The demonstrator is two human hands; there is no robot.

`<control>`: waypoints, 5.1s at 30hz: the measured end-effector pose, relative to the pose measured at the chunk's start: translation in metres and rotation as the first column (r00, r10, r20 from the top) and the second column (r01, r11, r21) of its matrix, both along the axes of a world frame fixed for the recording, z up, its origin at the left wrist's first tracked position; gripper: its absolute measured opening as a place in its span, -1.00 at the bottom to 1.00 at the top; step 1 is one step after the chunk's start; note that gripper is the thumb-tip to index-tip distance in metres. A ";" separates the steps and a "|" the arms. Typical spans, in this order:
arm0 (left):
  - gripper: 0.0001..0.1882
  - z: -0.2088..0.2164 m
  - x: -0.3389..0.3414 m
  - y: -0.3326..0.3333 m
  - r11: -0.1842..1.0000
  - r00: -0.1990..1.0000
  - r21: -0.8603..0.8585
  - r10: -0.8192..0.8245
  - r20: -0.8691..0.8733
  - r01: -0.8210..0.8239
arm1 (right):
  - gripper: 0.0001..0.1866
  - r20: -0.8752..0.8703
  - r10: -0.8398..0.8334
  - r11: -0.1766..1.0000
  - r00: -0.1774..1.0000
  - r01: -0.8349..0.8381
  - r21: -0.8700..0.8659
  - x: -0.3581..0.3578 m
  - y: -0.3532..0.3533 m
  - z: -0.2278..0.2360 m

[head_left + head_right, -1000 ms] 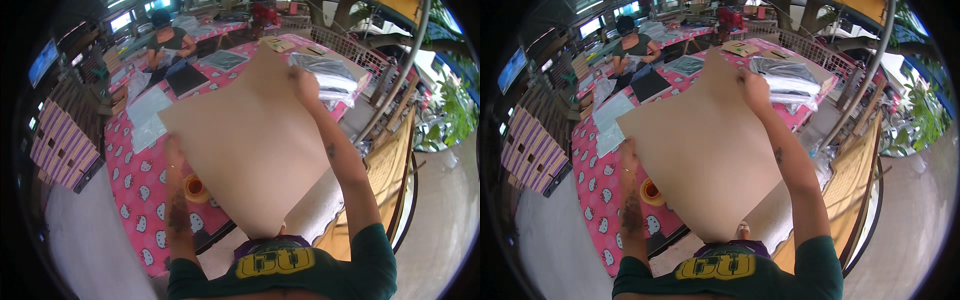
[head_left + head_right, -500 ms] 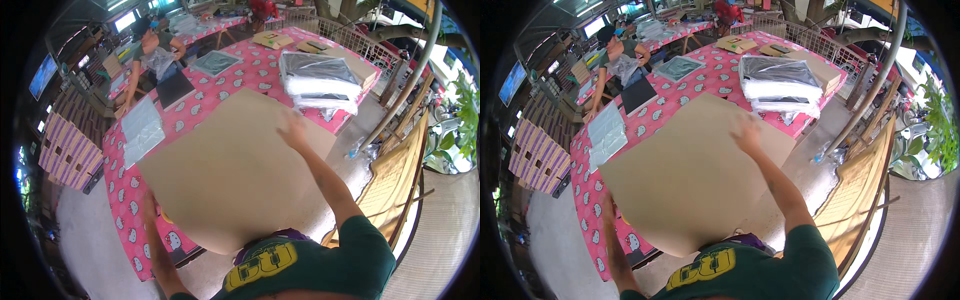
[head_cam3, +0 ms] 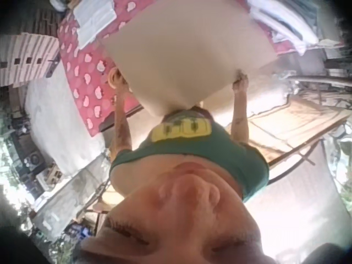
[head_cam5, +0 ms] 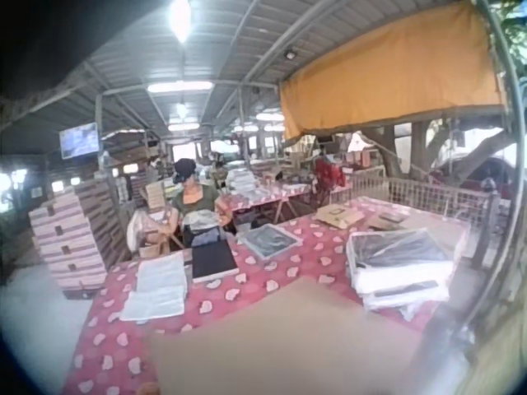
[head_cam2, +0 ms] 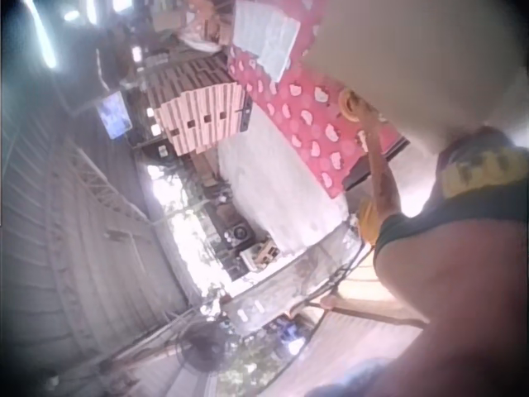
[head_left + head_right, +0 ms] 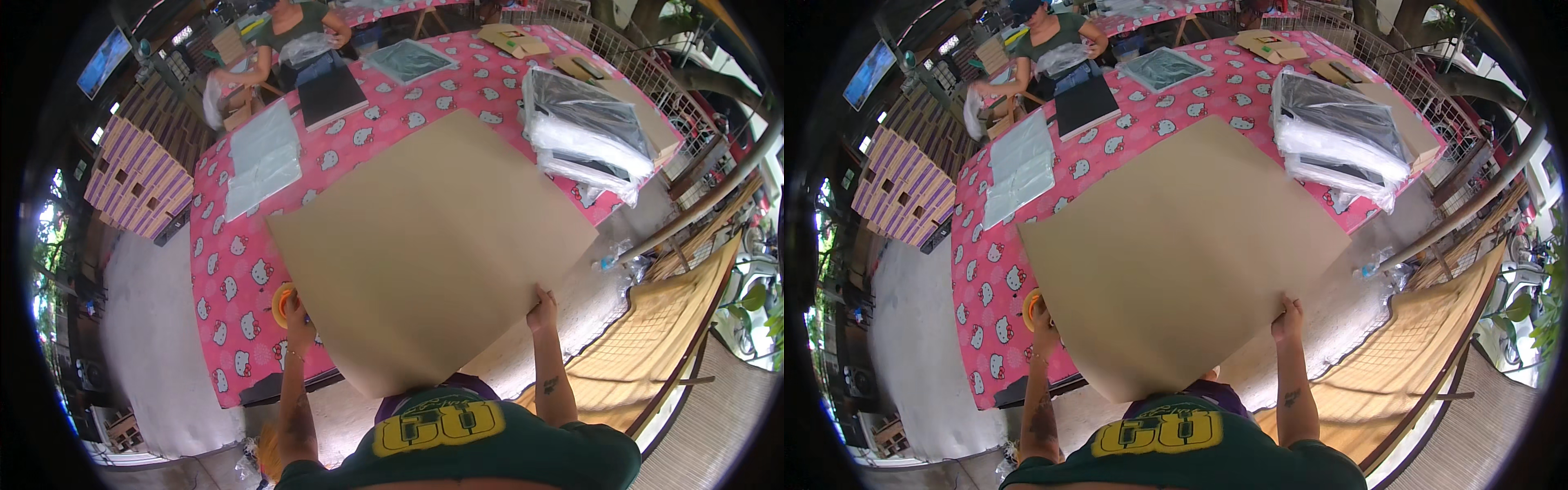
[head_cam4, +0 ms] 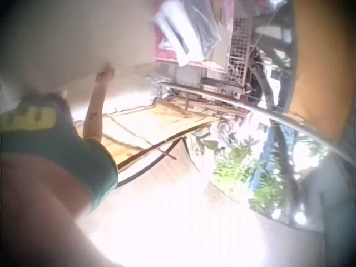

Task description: The person places a plastic-wrapped product onto a sheet of brown paper, folds the paper over the product, and secures it with adhesive tape using a tape dispenser.

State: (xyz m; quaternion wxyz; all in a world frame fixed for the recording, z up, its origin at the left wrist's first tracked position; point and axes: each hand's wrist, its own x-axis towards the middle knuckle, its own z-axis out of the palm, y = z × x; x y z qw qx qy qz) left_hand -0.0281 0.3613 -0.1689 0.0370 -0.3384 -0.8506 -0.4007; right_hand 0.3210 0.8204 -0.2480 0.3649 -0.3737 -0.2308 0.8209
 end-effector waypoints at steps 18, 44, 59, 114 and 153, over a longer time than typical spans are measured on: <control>-0.52 -0.002 -0.058 -0.072 0.747 0.718 -0.279 0.355 -0.599 -0.603 | -0.63 0.252 -0.032 0.998 0.967 0.020 0.052 -0.035 -0.069 0.029; -0.58 0.019 0.035 0.081 0.890 0.893 -0.151 0.397 -0.212 -0.431 | -0.46 0.637 -0.548 0.786 0.542 0.073 0.614 0.055 0.085 0.021; -0.68 0.175 0.087 0.644 0.878 0.837 0.171 -0.343 -0.426 0.448 | -0.60 0.248 -0.845 0.112 0.474 -0.296 0.949 -0.003 0.406 0.232; -0.56 0.205 0.018 0.649 0.806 0.531 0.588 -0.469 0.706 -0.070 | -0.08 0.247 0.139 0.654 0.959 -0.276 0.705 -0.039 0.475 0.339; -0.37 -0.009 0.052 0.138 0.683 0.709 0.671 -0.320 0.629 -0.288 | -0.15 0.964 -0.113 -0.738 0.240 -0.670 0.080 -0.207 0.079 0.322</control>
